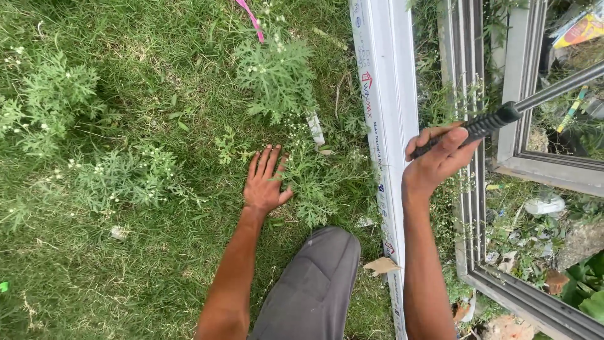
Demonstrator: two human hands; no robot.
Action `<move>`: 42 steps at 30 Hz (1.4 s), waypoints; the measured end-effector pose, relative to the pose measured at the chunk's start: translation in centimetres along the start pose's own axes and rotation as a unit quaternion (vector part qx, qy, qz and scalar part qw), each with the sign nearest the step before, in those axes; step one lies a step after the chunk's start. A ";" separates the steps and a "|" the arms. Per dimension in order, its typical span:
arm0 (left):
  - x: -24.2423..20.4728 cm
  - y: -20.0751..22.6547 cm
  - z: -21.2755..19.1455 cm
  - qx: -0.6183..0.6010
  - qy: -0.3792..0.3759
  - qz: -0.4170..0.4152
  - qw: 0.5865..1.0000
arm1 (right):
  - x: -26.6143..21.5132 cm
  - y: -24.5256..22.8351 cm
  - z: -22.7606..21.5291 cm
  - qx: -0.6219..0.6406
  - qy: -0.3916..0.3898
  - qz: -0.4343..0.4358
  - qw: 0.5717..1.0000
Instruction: Assembling aluminum frames by inserting rubber gaskets and hammering components into place.
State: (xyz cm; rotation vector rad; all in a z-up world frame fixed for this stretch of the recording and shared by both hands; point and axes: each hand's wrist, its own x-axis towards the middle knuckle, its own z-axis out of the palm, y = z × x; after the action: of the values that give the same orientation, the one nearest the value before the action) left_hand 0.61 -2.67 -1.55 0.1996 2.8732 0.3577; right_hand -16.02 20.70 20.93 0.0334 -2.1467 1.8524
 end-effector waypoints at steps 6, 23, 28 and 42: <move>0.3 0.1 0.1 -0.044 -0.039 -0.004 0.998 | 2.6 5.5 1.2 -0.125 -0.080 0.293 0.944; 0.6 -0.4 -0.2 -0.043 -0.024 -0.003 0.999 | -8.0 -1.0 -2.8 -0.199 -0.079 0.357 0.909; 0.2 -0.2 -0.7 -0.020 -0.038 -0.012 0.999 | -3.5 -3.1 -2.0 -0.050 -0.036 0.134 0.989; -0.1 -0.2 -0.2 -0.048 -0.002 -0.005 0.999 | 2.1 -2.4 -0.3 -0.008 -0.087 0.083 0.993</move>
State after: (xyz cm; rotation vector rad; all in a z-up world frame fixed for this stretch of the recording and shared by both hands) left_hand 0.61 -2.92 -1.43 0.1687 2.8432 0.4911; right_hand -17.40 20.93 23.76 0.0128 -2.3451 1.9904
